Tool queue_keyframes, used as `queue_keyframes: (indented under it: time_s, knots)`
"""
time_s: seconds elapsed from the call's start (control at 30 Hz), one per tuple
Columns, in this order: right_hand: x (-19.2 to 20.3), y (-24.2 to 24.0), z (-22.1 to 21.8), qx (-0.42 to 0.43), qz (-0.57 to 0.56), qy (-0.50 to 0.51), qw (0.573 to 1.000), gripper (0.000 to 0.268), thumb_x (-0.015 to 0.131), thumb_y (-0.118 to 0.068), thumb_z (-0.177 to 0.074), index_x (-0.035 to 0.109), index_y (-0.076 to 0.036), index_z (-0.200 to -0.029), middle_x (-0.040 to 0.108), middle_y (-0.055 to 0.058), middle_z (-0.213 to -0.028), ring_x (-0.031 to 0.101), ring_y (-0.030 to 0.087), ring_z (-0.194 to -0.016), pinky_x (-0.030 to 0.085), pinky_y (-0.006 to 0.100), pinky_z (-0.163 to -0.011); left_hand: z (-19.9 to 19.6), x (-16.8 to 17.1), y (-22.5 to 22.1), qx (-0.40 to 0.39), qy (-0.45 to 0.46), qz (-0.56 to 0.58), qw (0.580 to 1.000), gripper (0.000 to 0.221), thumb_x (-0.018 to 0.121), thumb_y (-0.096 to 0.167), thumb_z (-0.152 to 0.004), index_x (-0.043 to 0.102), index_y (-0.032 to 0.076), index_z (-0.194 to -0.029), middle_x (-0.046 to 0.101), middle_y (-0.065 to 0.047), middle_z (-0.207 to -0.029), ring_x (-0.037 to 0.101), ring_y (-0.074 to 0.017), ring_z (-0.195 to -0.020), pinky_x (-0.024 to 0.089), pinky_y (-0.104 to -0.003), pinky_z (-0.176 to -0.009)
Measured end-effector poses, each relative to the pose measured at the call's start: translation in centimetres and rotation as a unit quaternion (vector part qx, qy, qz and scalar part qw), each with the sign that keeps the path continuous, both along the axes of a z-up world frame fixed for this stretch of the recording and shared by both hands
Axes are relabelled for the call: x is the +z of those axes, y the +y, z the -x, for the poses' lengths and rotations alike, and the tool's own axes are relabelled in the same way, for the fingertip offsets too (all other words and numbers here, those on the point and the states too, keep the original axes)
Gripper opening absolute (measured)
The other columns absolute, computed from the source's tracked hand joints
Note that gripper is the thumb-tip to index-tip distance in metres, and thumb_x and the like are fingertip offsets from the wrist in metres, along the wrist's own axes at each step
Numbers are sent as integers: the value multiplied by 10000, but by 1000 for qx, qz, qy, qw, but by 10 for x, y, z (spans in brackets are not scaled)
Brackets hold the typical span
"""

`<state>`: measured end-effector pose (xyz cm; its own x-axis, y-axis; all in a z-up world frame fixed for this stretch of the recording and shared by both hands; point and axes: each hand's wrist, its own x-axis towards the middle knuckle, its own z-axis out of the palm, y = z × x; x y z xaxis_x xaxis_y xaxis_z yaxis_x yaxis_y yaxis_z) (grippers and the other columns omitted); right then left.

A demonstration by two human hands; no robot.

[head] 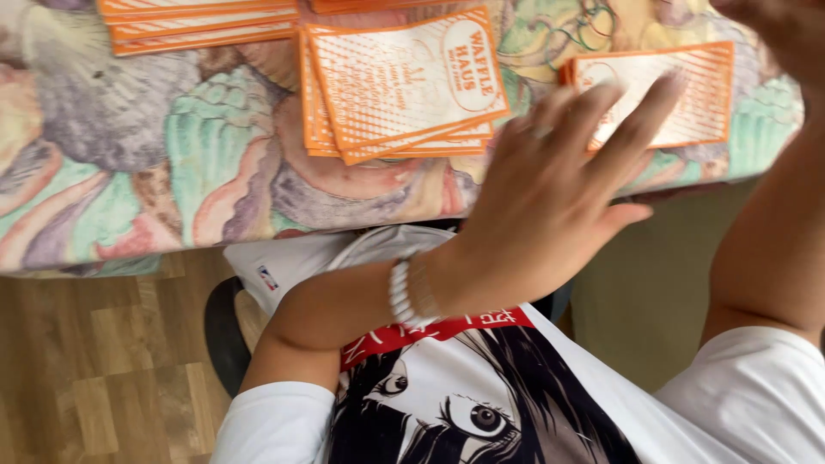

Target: Organizing and stacking orange paper bags into piles on a table.

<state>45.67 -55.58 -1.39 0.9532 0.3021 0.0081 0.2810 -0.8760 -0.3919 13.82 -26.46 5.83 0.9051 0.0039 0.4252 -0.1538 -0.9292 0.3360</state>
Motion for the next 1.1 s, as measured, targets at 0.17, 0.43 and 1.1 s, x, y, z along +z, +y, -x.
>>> queue_keyframes:
  time_s: [0.17, 0.43, 1.1]
  knots:
    - [68, 187, 150, 183, -181, 142, 956, 156, 711, -172, -1150, 674, -49, -1238, 726, 123, -988, 687, 138, -822, 552, 257, -749, 66, -2, 113, 8, -108, 233, 966, 416, 732, 85, -1058, 511, 14, -1404, 629, -198, -1353, 617, -360, -1296, 521, -459, -1180]
    - [40, 243, 163, 176, -205, 232, 934, 577, 818, -133, -906, 615, -83, -1443, 573, -23, -780, 455, 32, -601, 396, 217, -488, 61, -92, 157, 104, -40, 143, 983, 922, 882, 512, -937, 358, 119, -1587, 385, -164, -1620, 451, -372, -1517, 492, -511, -1239]
    - [15, 232, 181, 62, -476, 242, 843, 153, 708, -133, -1009, 700, -65, -1146, 754, 8, -1109, 725, 94, -967, 642, 256, -843, 54, -92, 157, 146, -74, 128, 978, 524, 807, 386, -991, 606, 34, -1325, 448, -162, -1498, 416, -398, -1449, 416, -548, -1228]
